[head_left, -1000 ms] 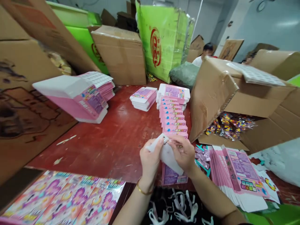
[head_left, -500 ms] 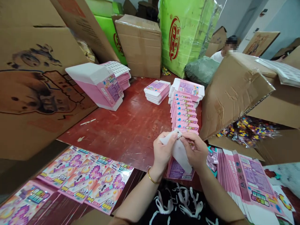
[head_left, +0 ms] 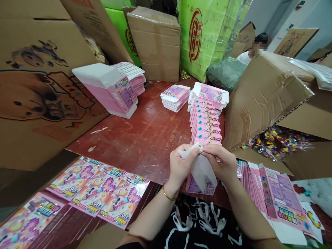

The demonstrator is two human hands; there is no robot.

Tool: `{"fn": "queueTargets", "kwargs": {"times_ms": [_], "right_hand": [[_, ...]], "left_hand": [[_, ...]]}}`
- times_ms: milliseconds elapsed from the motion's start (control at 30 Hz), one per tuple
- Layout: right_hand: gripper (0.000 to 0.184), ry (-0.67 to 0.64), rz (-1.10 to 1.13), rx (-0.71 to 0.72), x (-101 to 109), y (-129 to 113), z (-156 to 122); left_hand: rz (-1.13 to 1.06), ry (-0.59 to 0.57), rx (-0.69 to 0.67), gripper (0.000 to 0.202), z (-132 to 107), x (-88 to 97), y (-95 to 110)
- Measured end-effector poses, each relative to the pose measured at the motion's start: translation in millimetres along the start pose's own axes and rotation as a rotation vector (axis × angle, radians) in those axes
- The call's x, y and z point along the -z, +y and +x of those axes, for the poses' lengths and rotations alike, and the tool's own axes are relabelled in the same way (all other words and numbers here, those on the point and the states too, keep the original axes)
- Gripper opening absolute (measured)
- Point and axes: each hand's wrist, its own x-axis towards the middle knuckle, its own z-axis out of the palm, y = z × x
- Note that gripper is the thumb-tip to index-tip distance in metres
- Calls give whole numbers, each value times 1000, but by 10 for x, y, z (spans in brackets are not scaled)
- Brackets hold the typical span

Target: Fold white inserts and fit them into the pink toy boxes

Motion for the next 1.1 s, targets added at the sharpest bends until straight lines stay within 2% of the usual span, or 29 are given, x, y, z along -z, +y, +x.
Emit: {"fn": "queueTargets", "kwargs": {"times_ms": [200,333,433,700,867,933,1000,1100], "right_hand": [[10,-43,76,-120,18,-26,16],[13,-51,85,-91,14,-8,-4],[8,-21,81,-78,-12,22,-43],[32,18,-92,181,-107,92,-67],[24,21,-120,190,-186,-2,-48],[18,-11,-72,173,-178,-78,53],[17,7,5,154,-140,-74,275],[15,144,48,67,-79,246,861]], "left_hand": [[-100,-68,-2,29,8,22,-56],[-131,-79,-15,28,8,10,-33],[-154,-56,11,29,6,4,-24],[-349,39,268,35,25,8,-8],[-473,63,358,34,77,37,5],[-518,80,403,32,119,85,-10],[-539,119,448,33,159,160,-25],[-533,196,493,36,200,305,-22]]}}
